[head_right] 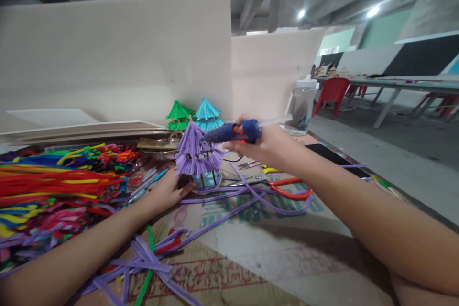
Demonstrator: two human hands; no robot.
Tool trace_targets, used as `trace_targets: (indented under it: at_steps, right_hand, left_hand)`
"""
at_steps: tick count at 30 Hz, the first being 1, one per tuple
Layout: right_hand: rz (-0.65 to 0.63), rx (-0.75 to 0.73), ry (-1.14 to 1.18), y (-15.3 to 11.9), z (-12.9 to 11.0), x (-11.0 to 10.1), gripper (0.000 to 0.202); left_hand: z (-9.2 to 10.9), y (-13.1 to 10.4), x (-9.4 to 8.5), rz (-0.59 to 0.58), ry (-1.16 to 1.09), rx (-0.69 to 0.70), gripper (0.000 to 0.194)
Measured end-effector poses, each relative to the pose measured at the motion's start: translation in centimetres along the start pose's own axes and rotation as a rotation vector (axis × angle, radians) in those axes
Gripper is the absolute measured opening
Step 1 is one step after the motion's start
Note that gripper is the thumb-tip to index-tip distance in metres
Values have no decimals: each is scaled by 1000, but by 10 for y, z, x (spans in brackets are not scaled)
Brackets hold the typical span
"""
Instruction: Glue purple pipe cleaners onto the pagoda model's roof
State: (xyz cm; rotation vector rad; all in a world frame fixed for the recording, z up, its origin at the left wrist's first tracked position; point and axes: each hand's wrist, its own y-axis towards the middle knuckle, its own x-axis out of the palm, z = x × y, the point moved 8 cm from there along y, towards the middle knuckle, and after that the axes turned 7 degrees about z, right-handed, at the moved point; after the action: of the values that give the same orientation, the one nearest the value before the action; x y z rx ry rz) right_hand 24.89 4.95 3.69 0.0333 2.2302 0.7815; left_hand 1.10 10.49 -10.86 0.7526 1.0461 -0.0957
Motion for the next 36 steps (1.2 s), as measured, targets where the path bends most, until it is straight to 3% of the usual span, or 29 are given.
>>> trace_targets:
  at_steps: [2, 4, 8, 10, 15, 19, 23, 29, 36]
  right_hand:
    - [32, 10, 154, 13, 18, -2, 36]
    - [25, -4, 163, 25, 40, 1, 34]
    - [54, 199, -75, 42, 102, 10, 31]
    - [48, 230, -104, 51, 121, 18, 32]
    - [-69, 252, -84, 78, 158, 47, 27]
    - [-200, 303, -92, 84, 184, 70, 27]
    - [-269, 285, -106, 77, 190, 77, 31]
    - [-280, 240, -254, 73, 190, 66, 34]
    - [-164, 228, -382, 48, 171, 39, 41]
  left_hand:
    - [0, 0, -1, 16, -11, 5, 45]
    - [0, 0, -1, 34, -22, 13, 46]
    - [-2, 0, 1, 52, -38, 22, 43]
    - [-2, 1, 2, 44, -38, 32, 40]
    - [1, 1, 2, 15, -19, 58, 38]
    - [3, 0, 1, 10, -11, 53, 41]
    - [2, -1, 0, 16, 8, 54, 42]
    - [2, 0, 2, 20, -9, 63, 45]
    - [3, 0, 1, 21, -5, 73, 44]
